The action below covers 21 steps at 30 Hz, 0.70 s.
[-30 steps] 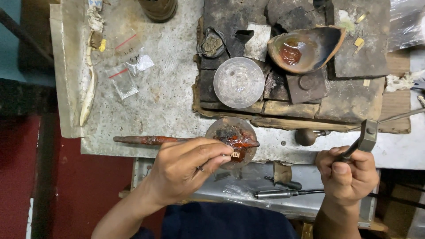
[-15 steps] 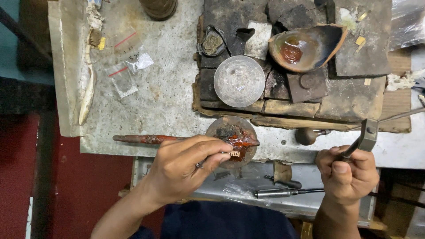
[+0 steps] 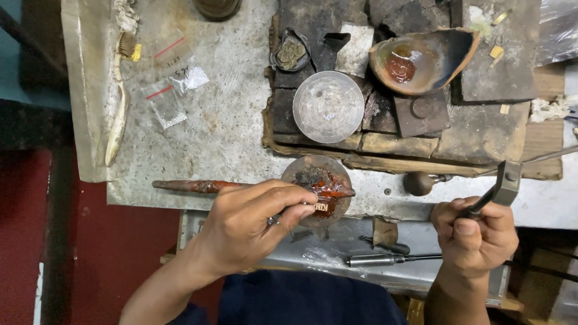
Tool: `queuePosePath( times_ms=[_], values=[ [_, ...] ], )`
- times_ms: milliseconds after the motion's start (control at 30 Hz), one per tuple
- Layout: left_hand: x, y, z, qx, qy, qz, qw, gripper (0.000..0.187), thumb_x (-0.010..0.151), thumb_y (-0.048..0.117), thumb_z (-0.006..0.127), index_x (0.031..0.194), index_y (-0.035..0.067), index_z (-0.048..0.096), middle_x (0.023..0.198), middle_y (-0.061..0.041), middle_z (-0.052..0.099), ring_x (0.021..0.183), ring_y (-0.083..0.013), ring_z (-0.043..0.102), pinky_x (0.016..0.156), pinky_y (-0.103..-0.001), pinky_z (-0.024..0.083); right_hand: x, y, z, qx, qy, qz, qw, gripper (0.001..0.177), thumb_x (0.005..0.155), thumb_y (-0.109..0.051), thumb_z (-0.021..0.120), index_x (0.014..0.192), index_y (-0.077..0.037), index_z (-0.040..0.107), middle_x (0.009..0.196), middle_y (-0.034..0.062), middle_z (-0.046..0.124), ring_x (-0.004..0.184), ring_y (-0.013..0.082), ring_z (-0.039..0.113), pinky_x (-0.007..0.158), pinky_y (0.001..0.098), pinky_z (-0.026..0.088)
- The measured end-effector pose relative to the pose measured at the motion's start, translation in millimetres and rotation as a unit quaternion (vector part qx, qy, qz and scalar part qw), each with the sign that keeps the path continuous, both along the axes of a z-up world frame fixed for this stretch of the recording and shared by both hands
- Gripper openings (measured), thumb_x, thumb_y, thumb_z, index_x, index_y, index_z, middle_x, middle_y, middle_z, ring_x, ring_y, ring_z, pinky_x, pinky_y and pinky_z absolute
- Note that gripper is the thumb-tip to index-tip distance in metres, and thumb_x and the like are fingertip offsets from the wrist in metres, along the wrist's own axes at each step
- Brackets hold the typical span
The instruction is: Shaping and refining a small metal jewelry component using hand tools on a workbench.
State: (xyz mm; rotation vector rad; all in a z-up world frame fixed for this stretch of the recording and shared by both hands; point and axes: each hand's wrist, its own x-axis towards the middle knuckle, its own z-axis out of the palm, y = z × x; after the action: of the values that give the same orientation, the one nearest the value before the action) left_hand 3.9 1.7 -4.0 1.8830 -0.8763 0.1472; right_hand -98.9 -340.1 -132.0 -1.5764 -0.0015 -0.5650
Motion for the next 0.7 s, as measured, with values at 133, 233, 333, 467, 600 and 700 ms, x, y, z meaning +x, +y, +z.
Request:
queuePosePath(
  times_ms=[133,233,333,467,600,700],
  values=[
    [-0.6,0.3,-1.7,0.005,0.002,0.005,1.0,0.012,0.096,0.006,0.072,0.104,-0.002,0.072,0.095,-0.013,0.078,0.079,-0.0205,0.079,0.067,-0.026,0.067,-2.2,-4.0,-3.9,-0.007,0.001,-0.001,1.0,0.026,0.102,-0.019,0.057,0.107,0.005,0.049,0.068,0.0104,0.042,0.044,0.011,0.028,0.047,0.03,0.027],
    [-0.4,0.1,-0.6,0.004,0.007,0.003,1.0,0.012,0.096,0.005,0.071,0.105,-0.004,0.072,0.096,-0.014,0.078,0.082,-0.0216,0.079,0.07,-0.027,0.068,-1.9,-4.7,-4.8,0.002,-0.008,0.007,1.0,0.024,0.102,-0.018,0.059,0.109,0.003,0.05,0.073,0.0108,0.047,0.045,0.0117,0.031,0.048,0.0299,0.03],
    [0.0,-0.4,0.5,0.003,0.005,0.002,1.0,0.012,0.097,0.005,0.07,0.103,-0.004,0.071,0.095,-0.014,0.078,0.082,-0.0222,0.079,0.07,-0.028,0.067,-1.2,-3.4,-3.1,-0.005,-0.006,0.003,1.0,0.027,0.101,-0.02,0.059,0.107,0.004,0.05,0.068,0.0113,0.043,0.043,0.012,0.03,0.047,0.0297,0.029],
    [-0.1,-0.3,-0.3,0.005,0.005,0.003,1.0,0.012,0.097,0.007,0.07,0.103,-0.003,0.072,0.095,-0.014,0.078,0.081,-0.0219,0.079,0.068,-0.027,0.067,-2.7,-3.9,-4.6,0.0,-0.002,-0.002,1.0,0.027,0.102,-0.02,0.059,0.107,0.004,0.049,0.071,0.0112,0.044,0.045,0.0117,0.029,0.048,0.0301,0.027],
    [0.4,-0.8,1.5,0.003,0.0,0.006,1.0,0.011,0.097,0.006,0.07,0.103,-0.004,0.071,0.095,-0.013,0.078,0.082,-0.0216,0.079,0.069,-0.027,0.066,-1.5,-2.0,-2.4,-0.009,0.002,-0.007,1.0,0.028,0.101,-0.022,0.06,0.107,0.003,0.049,0.067,0.0095,0.042,0.044,0.012,0.03,0.047,0.0294,0.028],
    [0.6,-1.2,2.3,0.002,0.0,0.007,1.0,0.012,0.097,0.006,0.07,0.103,-0.004,0.071,0.095,-0.013,0.078,0.082,-0.0218,0.079,0.07,-0.028,0.067,-4.8,-3.9,-6.1,-0.002,0.009,-0.02,1.0,0.029,0.102,-0.024,0.062,0.108,0.002,0.049,0.074,0.013,0.048,0.046,0.0128,0.033,0.048,0.03,0.03]
  ],
)
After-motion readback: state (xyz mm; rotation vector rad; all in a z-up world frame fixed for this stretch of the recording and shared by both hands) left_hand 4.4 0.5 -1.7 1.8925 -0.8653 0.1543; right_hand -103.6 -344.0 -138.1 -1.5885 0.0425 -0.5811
